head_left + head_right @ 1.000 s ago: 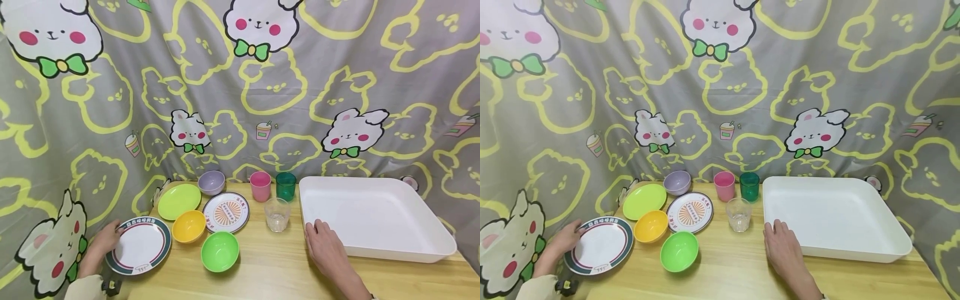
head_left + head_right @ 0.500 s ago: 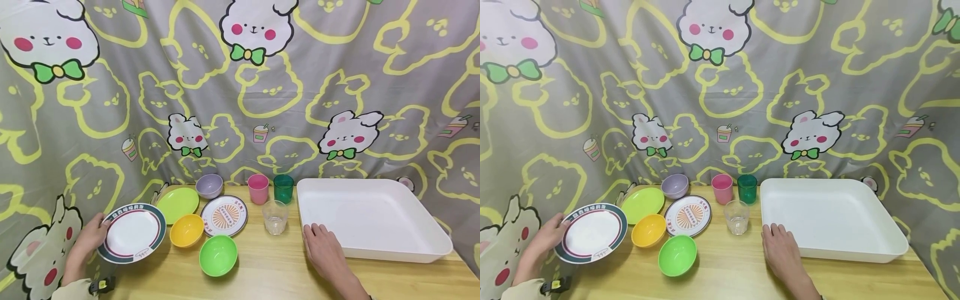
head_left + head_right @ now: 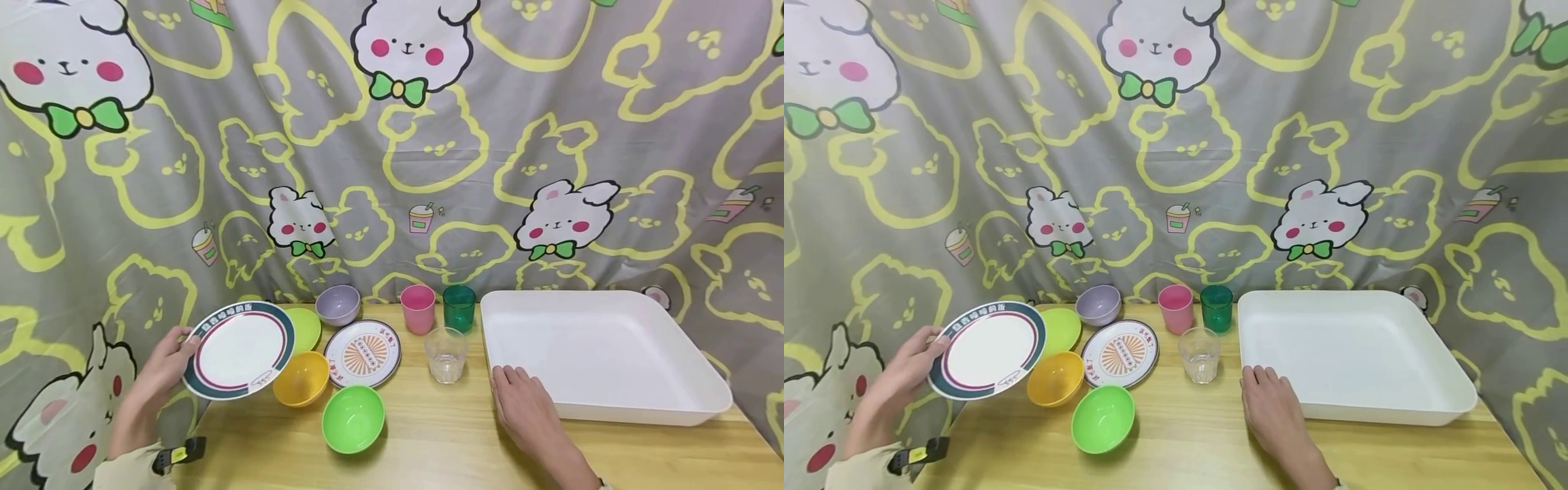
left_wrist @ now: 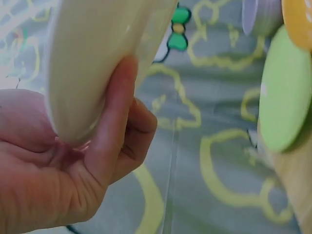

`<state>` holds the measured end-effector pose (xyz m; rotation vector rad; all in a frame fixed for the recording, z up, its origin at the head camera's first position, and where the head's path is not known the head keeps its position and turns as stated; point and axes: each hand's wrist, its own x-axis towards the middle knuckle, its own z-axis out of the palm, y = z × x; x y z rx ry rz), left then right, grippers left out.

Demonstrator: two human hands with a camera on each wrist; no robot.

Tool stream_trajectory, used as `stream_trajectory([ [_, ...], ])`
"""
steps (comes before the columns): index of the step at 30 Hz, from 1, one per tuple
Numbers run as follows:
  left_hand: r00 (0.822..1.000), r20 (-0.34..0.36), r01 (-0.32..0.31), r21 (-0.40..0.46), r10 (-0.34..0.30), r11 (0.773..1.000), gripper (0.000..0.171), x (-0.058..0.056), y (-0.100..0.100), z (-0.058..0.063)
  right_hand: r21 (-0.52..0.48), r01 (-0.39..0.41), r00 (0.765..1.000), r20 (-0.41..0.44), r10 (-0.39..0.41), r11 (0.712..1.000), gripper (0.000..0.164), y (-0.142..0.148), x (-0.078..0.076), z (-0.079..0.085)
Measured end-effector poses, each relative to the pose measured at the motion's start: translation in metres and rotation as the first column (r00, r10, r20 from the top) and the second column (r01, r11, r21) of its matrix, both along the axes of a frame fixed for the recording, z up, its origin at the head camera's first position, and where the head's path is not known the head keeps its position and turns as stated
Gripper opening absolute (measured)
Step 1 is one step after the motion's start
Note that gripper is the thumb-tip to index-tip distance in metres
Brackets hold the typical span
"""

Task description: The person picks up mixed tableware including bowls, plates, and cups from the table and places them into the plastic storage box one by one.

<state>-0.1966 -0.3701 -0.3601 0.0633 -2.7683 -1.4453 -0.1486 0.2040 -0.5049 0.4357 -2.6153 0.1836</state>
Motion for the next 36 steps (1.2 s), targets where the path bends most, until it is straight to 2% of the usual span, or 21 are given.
stream_trajectory([
  [2,1.0,0.004,0.023,0.084,-0.023,0.996,0.035,-0.004,0.009,0.0,-0.003,-0.004,1.0,-0.005,0.004,1.0,0.024,0.0,0.0,0.0],
  [7,0.998,-0.004,0.06,0.222,-0.061,0.973,0.035,-0.014,0.031,-0.002,-0.004,-0.009,1.0,-0.003,0.009,1.0,0.024,-0.002,-0.002,0.003],
  [13,0.994,0.018,0.09,0.366,-0.103,0.926,0.034,-0.02,0.061,0.0,-0.016,-0.001,0.999,0.042,0.001,1.0,0.021,-0.005,-0.002,0.006],
  [18,0.993,0.02,0.097,0.419,-0.116,0.903,0.036,-0.026,0.09,0.004,-0.02,0.03,0.996,0.084,-0.028,0.999,0.017,-0.007,-0.002,0.008],
  [26,0.994,0.048,0.062,0.495,-0.098,0.867,0.039,-0.033,0.133,-0.001,-0.049,0.024,0.996,0.081,-0.02,0.999,0.014,-0.009,-0.004,0.008],
  [36,0.993,0.029,0.077,0.583,-0.116,0.809,0.036,-0.039,0.186,-0.005,-0.043,0.032,0.996,0.081,-0.029,0.999,0.013,-0.01,-0.004,0.008],
])
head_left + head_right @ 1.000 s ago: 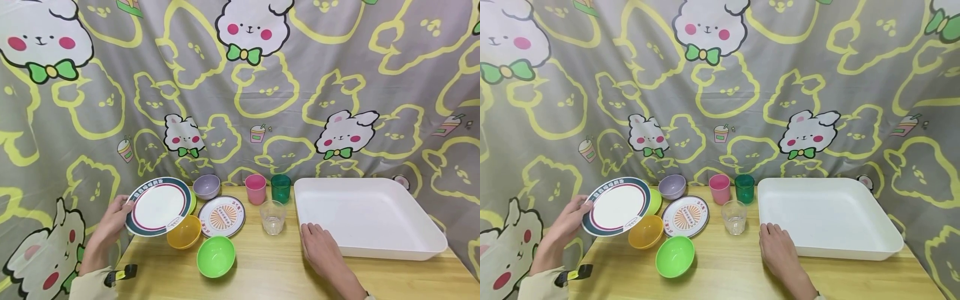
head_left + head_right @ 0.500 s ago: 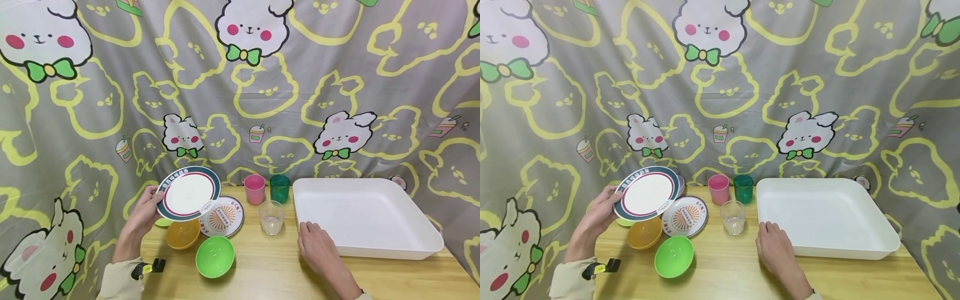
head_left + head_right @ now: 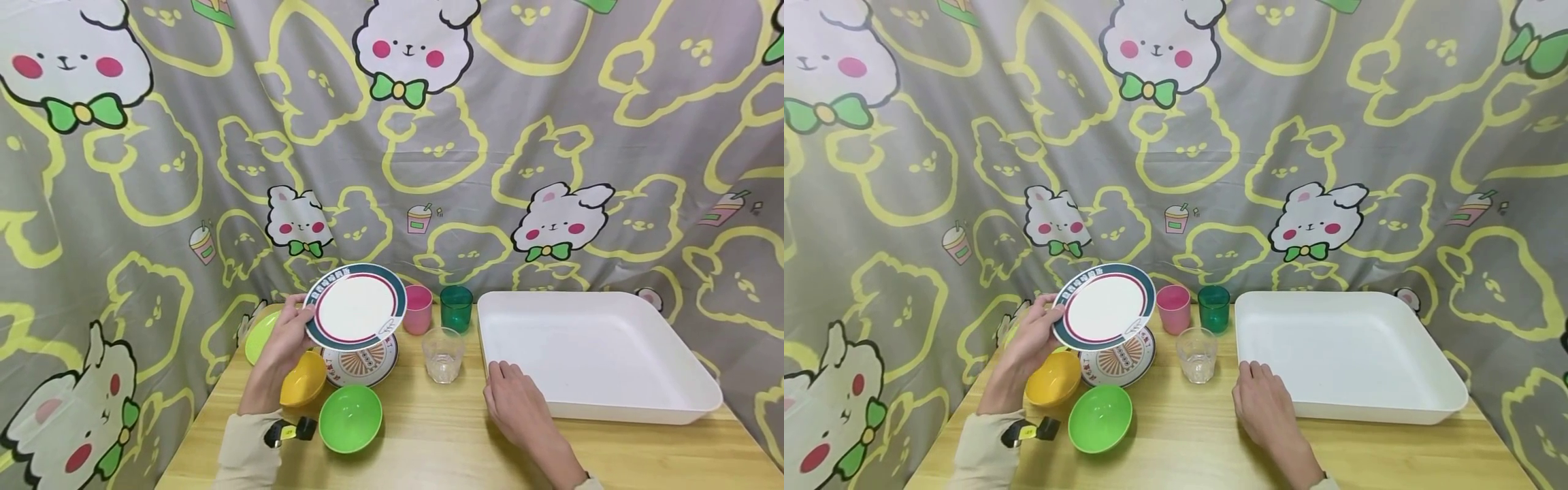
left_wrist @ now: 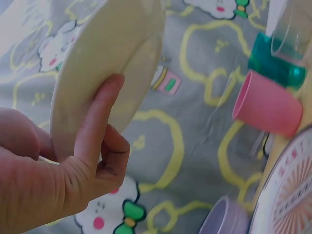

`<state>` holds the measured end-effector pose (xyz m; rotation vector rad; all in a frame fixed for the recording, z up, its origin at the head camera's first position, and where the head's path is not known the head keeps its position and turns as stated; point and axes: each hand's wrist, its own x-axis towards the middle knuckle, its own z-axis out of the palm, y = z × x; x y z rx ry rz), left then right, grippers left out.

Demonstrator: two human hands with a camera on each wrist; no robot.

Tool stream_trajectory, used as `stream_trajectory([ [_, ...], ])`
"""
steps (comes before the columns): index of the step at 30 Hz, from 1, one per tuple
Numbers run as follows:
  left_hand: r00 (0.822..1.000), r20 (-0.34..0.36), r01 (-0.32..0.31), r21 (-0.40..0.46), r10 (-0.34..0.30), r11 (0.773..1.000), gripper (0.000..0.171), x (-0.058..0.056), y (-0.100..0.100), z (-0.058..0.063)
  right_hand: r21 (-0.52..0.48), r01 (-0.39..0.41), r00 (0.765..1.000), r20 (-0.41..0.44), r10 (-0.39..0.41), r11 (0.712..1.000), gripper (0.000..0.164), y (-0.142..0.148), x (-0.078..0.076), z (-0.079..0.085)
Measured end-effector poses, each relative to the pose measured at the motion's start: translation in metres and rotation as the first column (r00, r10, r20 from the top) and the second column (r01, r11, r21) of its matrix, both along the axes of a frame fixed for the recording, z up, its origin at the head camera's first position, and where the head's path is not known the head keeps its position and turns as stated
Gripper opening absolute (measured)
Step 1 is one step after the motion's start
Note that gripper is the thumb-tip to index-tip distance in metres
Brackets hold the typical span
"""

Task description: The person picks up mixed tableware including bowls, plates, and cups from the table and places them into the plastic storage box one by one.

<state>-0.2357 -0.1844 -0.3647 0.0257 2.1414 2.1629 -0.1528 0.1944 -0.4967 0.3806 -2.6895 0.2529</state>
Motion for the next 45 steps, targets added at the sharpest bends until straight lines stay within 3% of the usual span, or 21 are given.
stream_trajectory([
  [7,0.999,-0.002,0.032,0.097,-0.032,0.995,0.035,-0.004,0.038,-0.005,-0.001,-0.004,1.0,0.0,0.004,1.0,0.015,0.0,-0.001,0.0],
  [15,0.997,-0.013,0.077,0.14,-0.076,0.987,0.029,-0.005,0.078,-0.013,-0.002,0.0,1.0,-0.005,0.0,1.0,0.017,0.0,-0.001,-0.002],
  [24,0.993,-0.02,0.114,0.203,-0.112,0.973,0.032,-0.01,0.115,-0.018,-0.016,0.01,0.999,-0.03,-0.011,1.0,0.016,-0.002,-0.003,0.0],
  [31,0.991,-0.009,0.134,0.258,-0.137,0.957,0.039,-0.008,0.14,-0.023,-0.003,0.023,0.999,-0.043,-0.023,1.0,0.014,-0.003,-0.002,-0.001],
  [36,0.991,-0.014,0.127,0.336,-0.13,0.933,0.043,-0.004,0.155,-0.028,0.012,0.031,0.999,-0.029,-0.03,0.999,0.012,-0.005,-0.002,-0.002],
  [45,0.995,-0.039,0.101,0.498,-0.094,0.861,0.054,-0.001,0.17,-0.039,0.011,0.023,0.998,-0.05,-0.023,1.0,0.013,-0.006,-0.001,-0.003],
])
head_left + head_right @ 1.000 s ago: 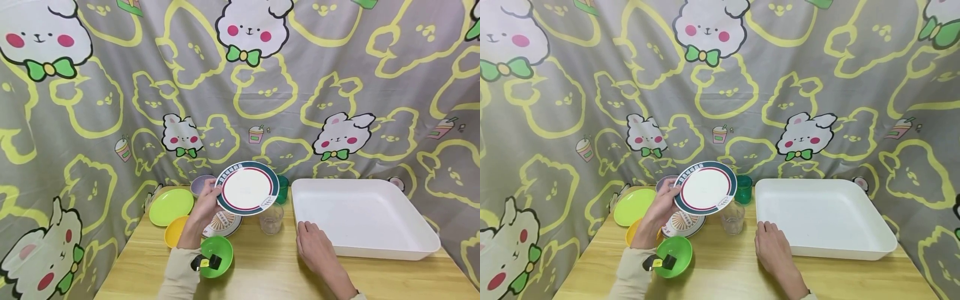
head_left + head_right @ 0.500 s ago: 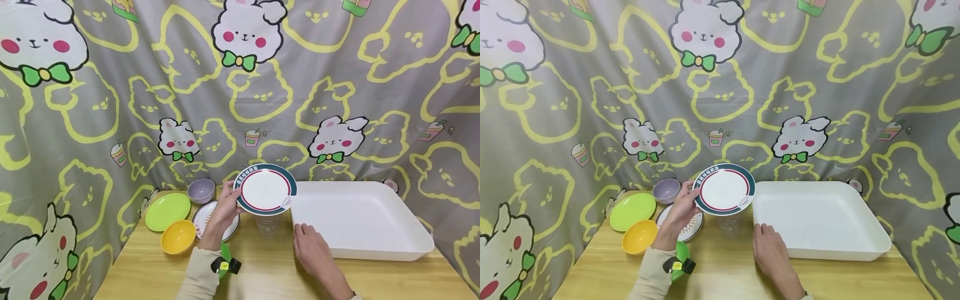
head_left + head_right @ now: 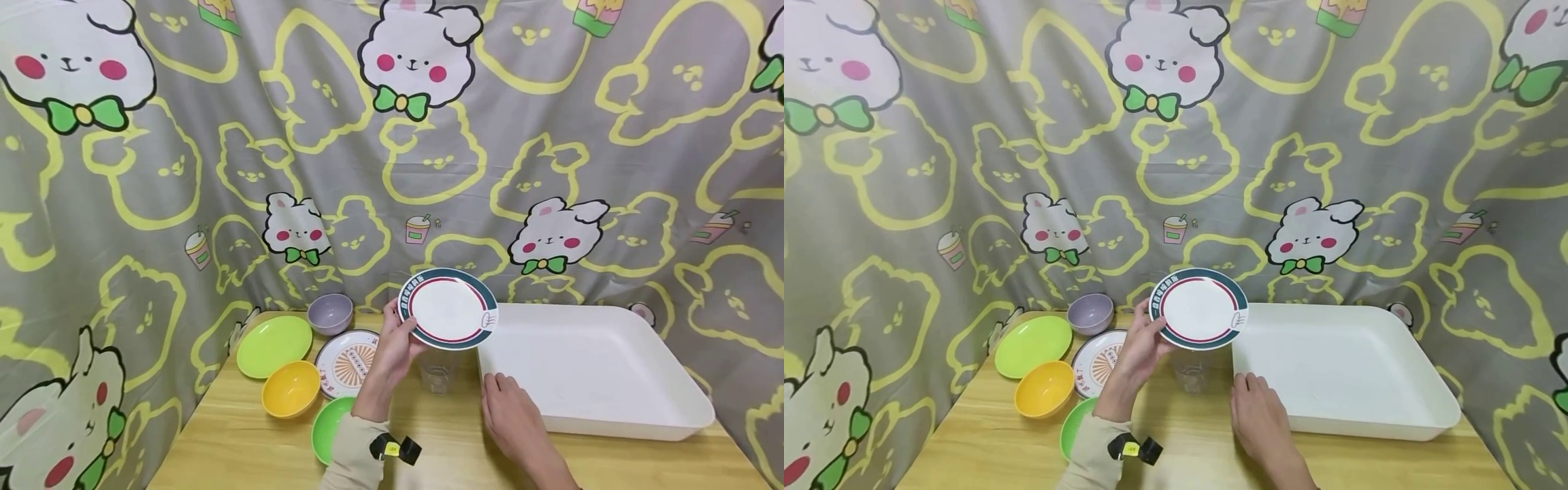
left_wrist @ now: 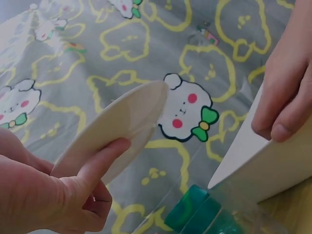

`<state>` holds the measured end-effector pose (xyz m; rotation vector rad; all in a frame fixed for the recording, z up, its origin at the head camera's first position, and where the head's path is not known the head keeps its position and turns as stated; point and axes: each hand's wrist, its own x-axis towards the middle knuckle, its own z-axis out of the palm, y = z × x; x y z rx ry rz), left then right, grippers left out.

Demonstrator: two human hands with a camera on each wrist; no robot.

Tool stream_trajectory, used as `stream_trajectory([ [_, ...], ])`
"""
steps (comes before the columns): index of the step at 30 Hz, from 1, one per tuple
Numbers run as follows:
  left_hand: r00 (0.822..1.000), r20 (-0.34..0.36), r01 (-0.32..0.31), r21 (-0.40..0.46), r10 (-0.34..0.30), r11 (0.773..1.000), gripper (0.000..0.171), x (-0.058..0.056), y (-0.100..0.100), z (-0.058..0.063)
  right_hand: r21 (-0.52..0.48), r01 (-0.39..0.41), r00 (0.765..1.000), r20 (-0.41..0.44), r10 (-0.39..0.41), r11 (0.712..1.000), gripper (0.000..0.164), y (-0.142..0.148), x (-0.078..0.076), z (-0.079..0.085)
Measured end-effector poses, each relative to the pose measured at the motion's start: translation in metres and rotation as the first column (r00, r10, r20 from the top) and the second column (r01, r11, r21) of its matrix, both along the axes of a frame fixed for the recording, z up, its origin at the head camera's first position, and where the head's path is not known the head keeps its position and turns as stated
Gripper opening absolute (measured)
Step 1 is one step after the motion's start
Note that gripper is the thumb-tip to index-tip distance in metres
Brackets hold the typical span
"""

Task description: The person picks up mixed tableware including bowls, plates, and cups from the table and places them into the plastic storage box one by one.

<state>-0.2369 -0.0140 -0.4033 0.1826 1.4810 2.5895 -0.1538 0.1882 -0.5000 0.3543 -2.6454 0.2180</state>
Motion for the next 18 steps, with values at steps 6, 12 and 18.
stream_trajectory([
  [6,1.0,0.0,0.014,0.076,-0.014,0.997,0.057,0.001,0.002,-0.008,-0.035,0.008,0.998,0.057,-0.006,0.999,0.014,-0.001,0.0,0.004],
  [12,0.999,-0.009,0.04,0.122,-0.039,0.992,0.061,0.005,0.003,-0.012,-0.184,0.062,0.98,0.195,-0.026,0.981,0.027,0.001,-0.002,0.013],
  [18,0.999,-0.011,0.044,0.143,-0.043,0.989,0.061,0.003,0.009,-0.016,-0.472,0.031,0.992,0.12,0.03,0.881,0.042,0.024,-0.014,0.034],
])
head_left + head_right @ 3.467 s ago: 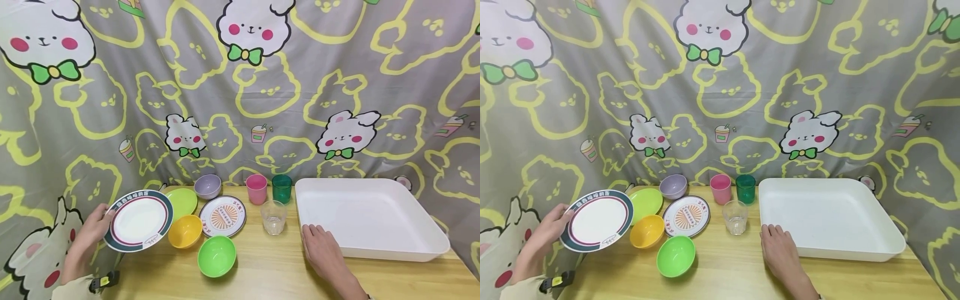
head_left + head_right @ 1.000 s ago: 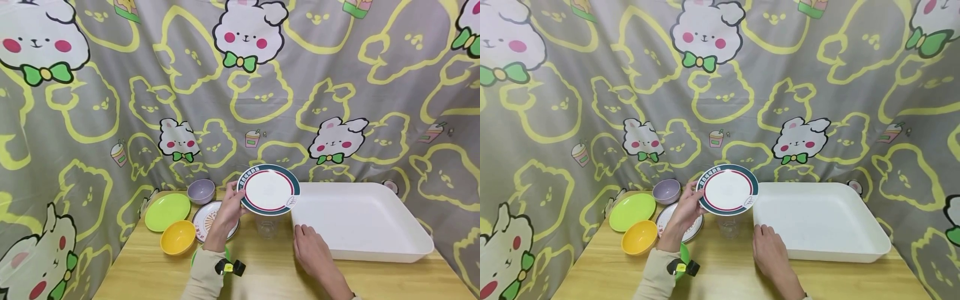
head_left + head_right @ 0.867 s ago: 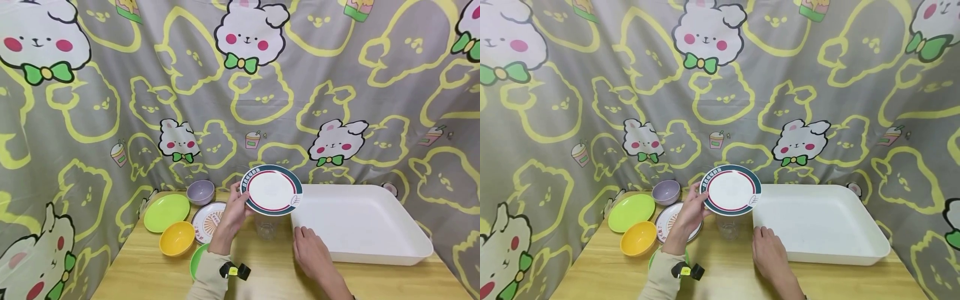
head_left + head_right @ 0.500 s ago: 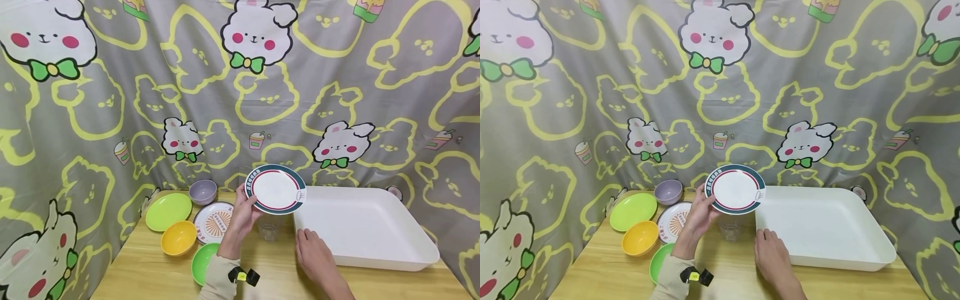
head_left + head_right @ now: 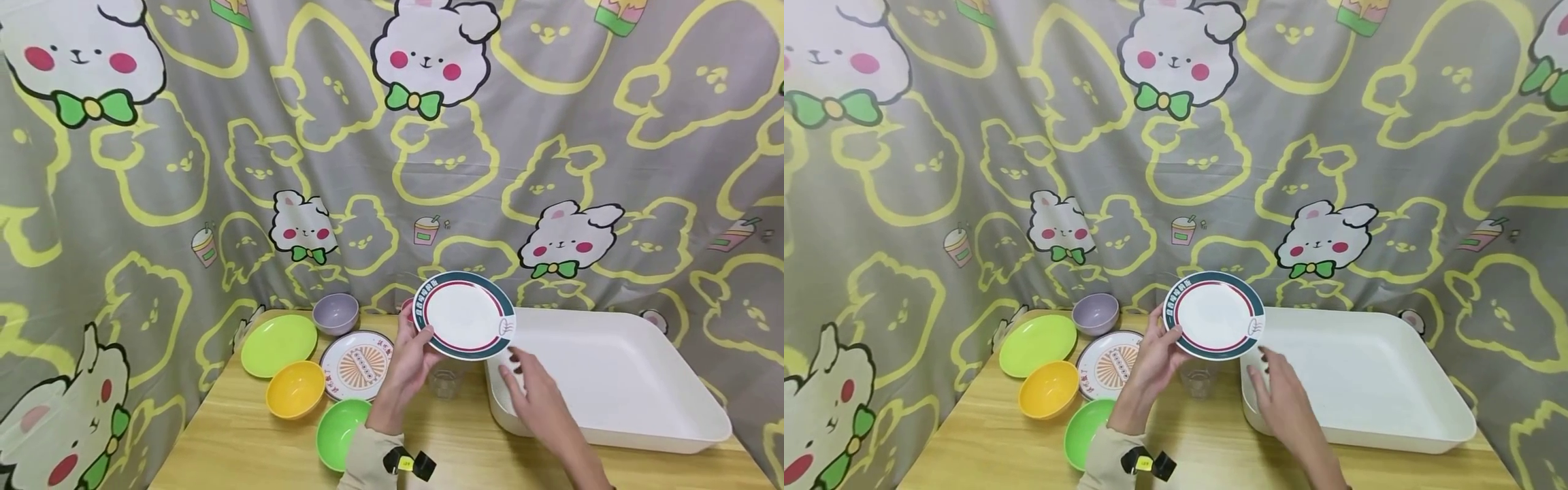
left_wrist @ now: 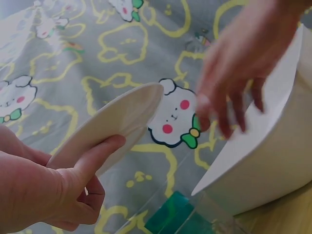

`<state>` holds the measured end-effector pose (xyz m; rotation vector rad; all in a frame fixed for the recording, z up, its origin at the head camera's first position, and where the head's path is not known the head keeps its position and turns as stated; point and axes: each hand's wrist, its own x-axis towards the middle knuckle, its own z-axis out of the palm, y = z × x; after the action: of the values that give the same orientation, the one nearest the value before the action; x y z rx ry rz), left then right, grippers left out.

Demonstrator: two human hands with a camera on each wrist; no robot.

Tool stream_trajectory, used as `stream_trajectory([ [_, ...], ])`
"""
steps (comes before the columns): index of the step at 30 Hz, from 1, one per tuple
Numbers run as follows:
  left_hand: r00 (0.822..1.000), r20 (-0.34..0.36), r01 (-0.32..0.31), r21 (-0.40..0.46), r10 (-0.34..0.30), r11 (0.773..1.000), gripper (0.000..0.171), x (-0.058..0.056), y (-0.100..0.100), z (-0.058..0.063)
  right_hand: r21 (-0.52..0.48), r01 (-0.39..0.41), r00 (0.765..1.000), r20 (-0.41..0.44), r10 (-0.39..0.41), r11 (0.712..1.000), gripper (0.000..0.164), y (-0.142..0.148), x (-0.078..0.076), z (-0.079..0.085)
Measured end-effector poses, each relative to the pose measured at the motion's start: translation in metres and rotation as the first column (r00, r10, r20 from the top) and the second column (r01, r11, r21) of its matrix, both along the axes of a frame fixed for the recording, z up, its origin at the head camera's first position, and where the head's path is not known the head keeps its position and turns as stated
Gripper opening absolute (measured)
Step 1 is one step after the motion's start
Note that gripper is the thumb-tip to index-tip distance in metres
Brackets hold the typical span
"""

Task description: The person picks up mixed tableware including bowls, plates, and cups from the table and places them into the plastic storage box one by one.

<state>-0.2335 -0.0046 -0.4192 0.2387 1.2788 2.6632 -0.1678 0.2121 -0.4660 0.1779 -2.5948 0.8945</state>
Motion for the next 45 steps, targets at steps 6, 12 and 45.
stream_trajectory([
  [6,1.0,-0.003,0.013,0.009,-0.013,1.0,0.062,0.003,0.005,-0.003,-0.418,-0.088,0.991,0.058,0.123,0.904,0.053,0.018,-0.015,0.029],
  [12,1.0,0.023,0.008,-0.006,-0.008,1.0,0.067,0.005,0.01,-0.006,-0.684,-0.089,0.95,0.161,0.269,0.724,0.059,0.025,-0.026,0.049],
  [45,0.996,0.081,-0.034,-0.164,0.048,0.986,0.075,0.009,0.017,-0.012,-0.701,-0.033,0.904,0.283,0.32,0.712,0.069,0.028,-0.046,0.048],
])
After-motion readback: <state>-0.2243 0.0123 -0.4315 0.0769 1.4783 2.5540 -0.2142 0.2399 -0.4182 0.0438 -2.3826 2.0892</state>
